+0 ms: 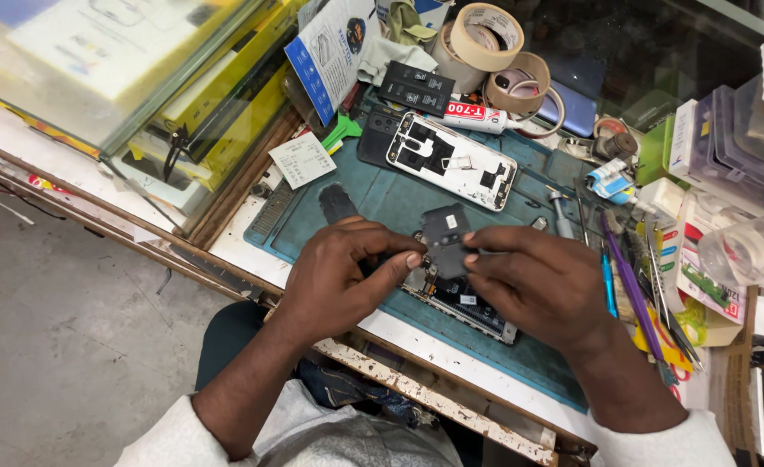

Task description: The person uses a screwdriver to remove screws from a disassembled smartphone lying on a workbench. They carefully unscrew multiple fasteners around the device's internal frame and set them aside while keeping the phone steady with the other hand.

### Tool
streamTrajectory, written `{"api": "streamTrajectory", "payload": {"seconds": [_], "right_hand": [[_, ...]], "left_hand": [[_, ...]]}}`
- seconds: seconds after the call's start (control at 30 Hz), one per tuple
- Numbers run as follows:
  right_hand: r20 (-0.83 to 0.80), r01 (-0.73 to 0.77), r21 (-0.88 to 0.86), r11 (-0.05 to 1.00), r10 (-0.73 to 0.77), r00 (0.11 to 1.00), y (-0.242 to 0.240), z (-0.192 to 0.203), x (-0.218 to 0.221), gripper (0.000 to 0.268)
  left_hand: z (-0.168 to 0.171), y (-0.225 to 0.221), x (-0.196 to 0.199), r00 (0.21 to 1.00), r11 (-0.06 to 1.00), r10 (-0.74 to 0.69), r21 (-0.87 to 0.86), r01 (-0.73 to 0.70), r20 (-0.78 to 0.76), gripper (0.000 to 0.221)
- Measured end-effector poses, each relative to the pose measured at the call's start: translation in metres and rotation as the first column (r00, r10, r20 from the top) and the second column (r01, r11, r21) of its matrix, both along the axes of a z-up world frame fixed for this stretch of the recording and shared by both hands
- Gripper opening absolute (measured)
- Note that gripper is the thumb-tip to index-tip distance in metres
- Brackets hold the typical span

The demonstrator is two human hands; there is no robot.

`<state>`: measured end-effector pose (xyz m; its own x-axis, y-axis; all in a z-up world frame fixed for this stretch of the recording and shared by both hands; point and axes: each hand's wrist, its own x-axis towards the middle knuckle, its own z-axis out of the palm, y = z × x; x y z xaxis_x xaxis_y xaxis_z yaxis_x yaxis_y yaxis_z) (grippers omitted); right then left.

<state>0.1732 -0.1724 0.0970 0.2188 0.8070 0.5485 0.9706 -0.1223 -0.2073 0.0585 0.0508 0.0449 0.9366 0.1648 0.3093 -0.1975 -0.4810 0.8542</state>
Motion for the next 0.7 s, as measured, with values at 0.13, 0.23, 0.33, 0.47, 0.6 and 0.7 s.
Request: {"api": "streamTrajectory", "payload": {"seconds": [0.13, 0.23, 0.33, 0.47, 0.6, 0.7], "right_hand": [[0.015, -0.062, -0.027, 0.998, 0.063, 0.998, 0.005, -0.005, -0.002, 0.018], [-0.003, -0.077, -0.034, 0.996, 0.077, 0.997, 0.008, -0.006, -0.005, 0.021], [-0.018, -0.098, -0.032, 0.995, 0.098, 0.995, 0.010, -0.005, -0.007, 0.027], [-0.098, -0.049, -0.097, 0.994, 0.039, 0.994, 0.014, 0.001, -0.004, 0.040], [-0.092, -0.059, -0.096, 0.994, 0.050, 0.994, 0.017, 0.002, -0.002, 0.045], [-0.148, -0.064, -0.102, 0.993, 0.048, 0.988, 0.016, 0.001, -0.002, 0.045]], "left_hand": [[-0.007, 0.002, 0.003, 1.000, 0.995, -0.018, -0.099, 0.020, 0.013, 0.022], [-0.009, 0.003, 0.001, 0.998, 0.977, -0.001, -0.215, -0.012, -0.060, 0.021], [-0.009, 0.002, 0.002, 0.997, 0.962, 0.000, -0.271, -0.021, -0.077, 0.020], [-0.007, 0.003, 0.004, 0.991, 0.970, -0.002, -0.242, -0.030, -0.132, 0.019], [-0.002, 0.002, 0.004, 0.989, 0.984, 0.020, -0.172, -0.045, -0.144, 0.019], [0.002, 0.002, 0.004, 0.983, 0.993, 0.029, -0.109, -0.049, -0.179, 0.021]]}}
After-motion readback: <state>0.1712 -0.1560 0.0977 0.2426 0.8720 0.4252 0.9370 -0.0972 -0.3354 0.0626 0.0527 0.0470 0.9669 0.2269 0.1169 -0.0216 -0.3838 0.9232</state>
